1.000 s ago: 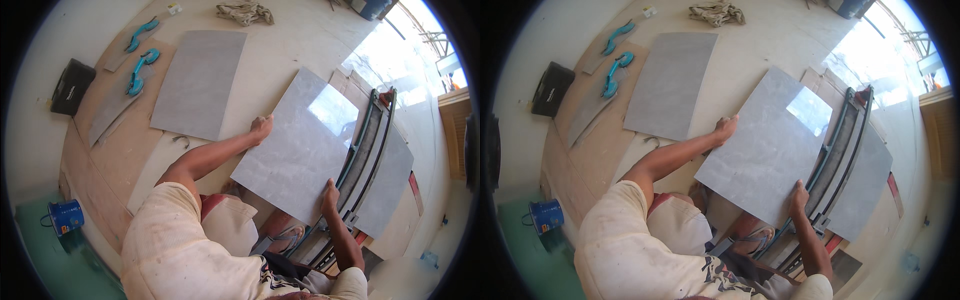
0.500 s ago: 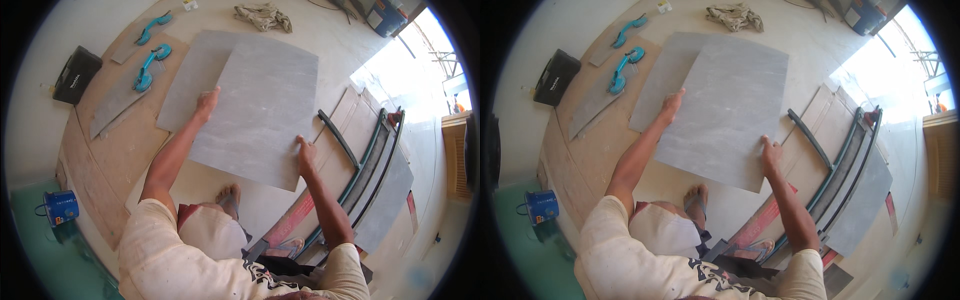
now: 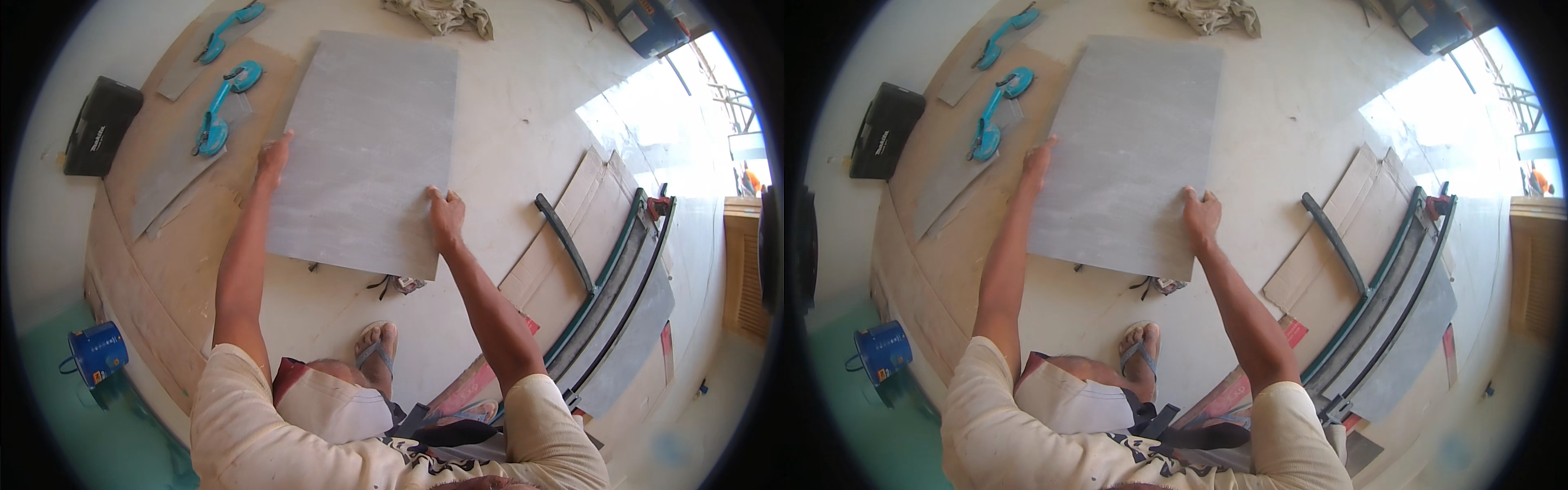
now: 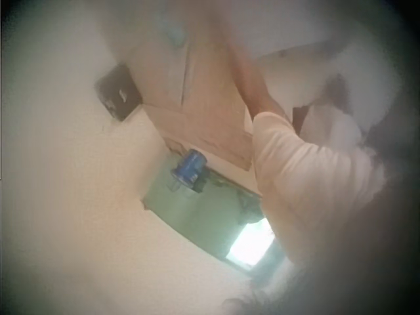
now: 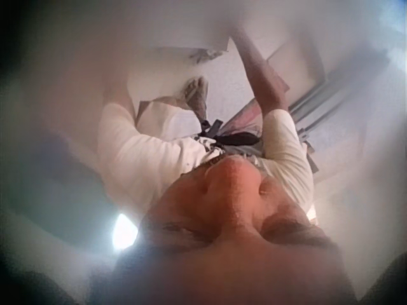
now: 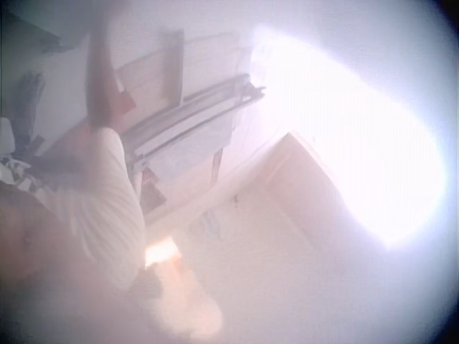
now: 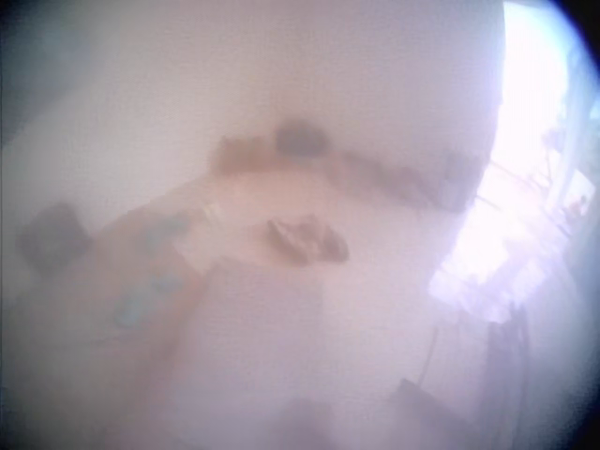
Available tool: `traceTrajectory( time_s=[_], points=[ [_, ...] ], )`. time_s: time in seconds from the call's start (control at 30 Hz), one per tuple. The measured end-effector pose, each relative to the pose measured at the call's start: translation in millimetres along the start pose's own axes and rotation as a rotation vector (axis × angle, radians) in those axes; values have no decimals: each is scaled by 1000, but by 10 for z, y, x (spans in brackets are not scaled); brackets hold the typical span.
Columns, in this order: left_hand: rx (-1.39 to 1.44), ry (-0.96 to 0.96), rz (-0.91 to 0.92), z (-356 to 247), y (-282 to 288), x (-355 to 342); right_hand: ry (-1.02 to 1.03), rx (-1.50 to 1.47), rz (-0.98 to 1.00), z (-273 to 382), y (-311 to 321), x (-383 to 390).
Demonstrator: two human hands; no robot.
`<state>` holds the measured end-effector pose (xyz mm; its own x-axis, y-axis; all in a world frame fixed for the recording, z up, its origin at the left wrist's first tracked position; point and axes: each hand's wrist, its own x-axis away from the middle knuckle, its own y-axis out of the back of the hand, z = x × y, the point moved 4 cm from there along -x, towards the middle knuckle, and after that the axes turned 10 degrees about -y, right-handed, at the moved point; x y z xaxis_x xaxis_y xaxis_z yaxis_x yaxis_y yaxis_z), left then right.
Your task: The person measures and marks a large grey tile using a tape measure and a marker. They then position the tile on a manual tile cutter and use the cutter's handle to score and snap the tile into two pieces. The person repeats this process for a second tile.
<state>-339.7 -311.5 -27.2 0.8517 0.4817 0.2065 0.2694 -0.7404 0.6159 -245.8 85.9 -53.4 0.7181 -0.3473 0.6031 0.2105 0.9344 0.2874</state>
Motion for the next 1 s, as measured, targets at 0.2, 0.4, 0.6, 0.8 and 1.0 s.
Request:
traceTrajectory(
  time_s=[0.2, 0.4, 0.6, 0.8, 1.0],
  points=[
    [-134, 7, 71, -13, -16, -140, 14, 4, -21, 2, -261, -38],
    [-581, -286, 21, 96, 64, -447, 39, 55, 0, 55, -630, 44],
    [-712, -264, 101, 131, 22, -592, 114, 272, 83, 83, -798, -18],
    [-793, -241, 98, 199, 137, -688, 39, 474, 193, 298, -843, 45],
    [-843, -266, 109, 71, 84, -656, 135, 580, 213, 225, -873, -24]
  ],
)
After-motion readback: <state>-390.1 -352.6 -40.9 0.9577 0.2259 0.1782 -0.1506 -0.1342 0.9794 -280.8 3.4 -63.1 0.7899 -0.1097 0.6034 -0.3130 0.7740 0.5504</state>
